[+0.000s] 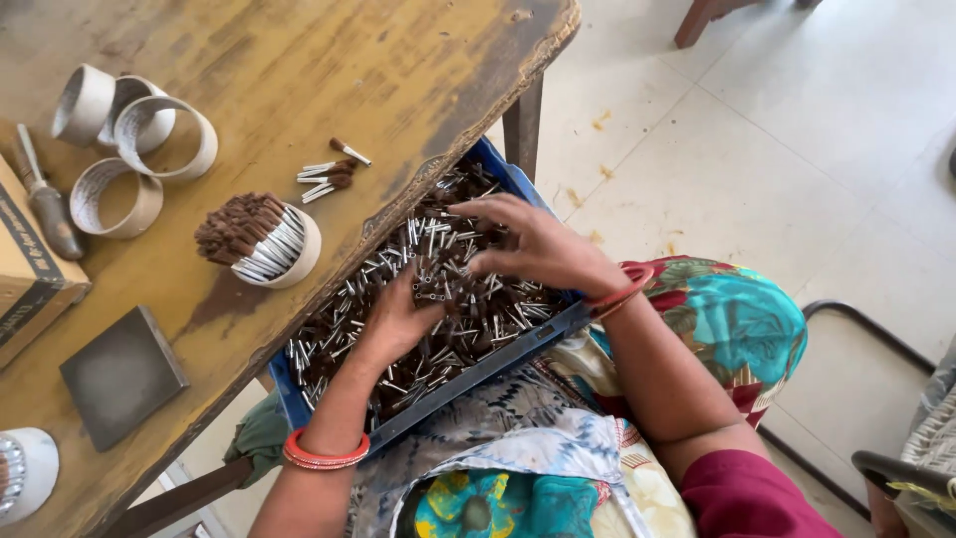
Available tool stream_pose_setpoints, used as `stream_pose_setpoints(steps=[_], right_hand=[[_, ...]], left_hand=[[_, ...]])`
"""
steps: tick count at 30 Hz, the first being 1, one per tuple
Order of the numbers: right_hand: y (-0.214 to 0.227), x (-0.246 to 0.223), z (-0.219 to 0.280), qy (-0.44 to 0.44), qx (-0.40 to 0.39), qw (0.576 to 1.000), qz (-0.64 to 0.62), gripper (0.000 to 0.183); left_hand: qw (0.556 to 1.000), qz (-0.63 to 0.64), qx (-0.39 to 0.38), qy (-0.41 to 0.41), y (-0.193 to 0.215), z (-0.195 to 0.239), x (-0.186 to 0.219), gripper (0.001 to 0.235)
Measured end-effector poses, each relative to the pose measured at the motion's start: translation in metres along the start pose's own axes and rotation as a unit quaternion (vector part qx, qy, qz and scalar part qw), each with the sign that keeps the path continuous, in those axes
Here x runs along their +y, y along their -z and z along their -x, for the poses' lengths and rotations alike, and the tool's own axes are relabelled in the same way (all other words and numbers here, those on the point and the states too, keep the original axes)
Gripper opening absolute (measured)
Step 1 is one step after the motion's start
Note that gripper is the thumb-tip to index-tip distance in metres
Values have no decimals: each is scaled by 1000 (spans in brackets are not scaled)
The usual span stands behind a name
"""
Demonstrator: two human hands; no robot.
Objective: The person picks brush components from a blue bin on their lap, dips bristle tufts into a small bowl of powder, and assembles brush heads, placing finished tufts into a bowl on the table. At the end they press and shape a full bristle head in a cup with their hands.
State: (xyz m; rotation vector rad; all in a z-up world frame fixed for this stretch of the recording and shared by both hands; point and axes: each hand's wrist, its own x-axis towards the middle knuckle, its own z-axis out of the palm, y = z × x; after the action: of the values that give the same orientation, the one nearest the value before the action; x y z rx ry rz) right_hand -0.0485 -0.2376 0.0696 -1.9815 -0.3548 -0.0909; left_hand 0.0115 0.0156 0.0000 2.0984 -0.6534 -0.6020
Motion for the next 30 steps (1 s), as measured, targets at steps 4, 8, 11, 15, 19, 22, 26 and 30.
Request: stream_pose_setpoints(steps=[4,8,11,15,19,22,26,30], right_hand=[[-45,-27,0,148,-10,988,35,72],[-78,8,1,113,68,984,117,28],[-76,11,2,87,147,976,136,30],[-71,8,2,131,176,957,192,27],[-76,0,3,138,73,978,137,36],[-75,11,4,113,57,985,114,25],[-56,-4,-1,74,113,987,85,46],[-56,9,1,62,8,998,16,20]], left_hand=[[996,-10,-15,88,-26,-14,-33,58],[971,239,-25,-15,-40,-20,-70,44],[897,433,-30,87,-30,-13,-35,49],[739,656,-13,152,-26,-14,-27,52],[742,658,52,113,-29,-20,-51,52],[802,580,61,132,-34,-24,-67,49],[985,149,84,25,-29,-18,-39,48],[999,-1,51,-19,-28,-17,-31,52]])
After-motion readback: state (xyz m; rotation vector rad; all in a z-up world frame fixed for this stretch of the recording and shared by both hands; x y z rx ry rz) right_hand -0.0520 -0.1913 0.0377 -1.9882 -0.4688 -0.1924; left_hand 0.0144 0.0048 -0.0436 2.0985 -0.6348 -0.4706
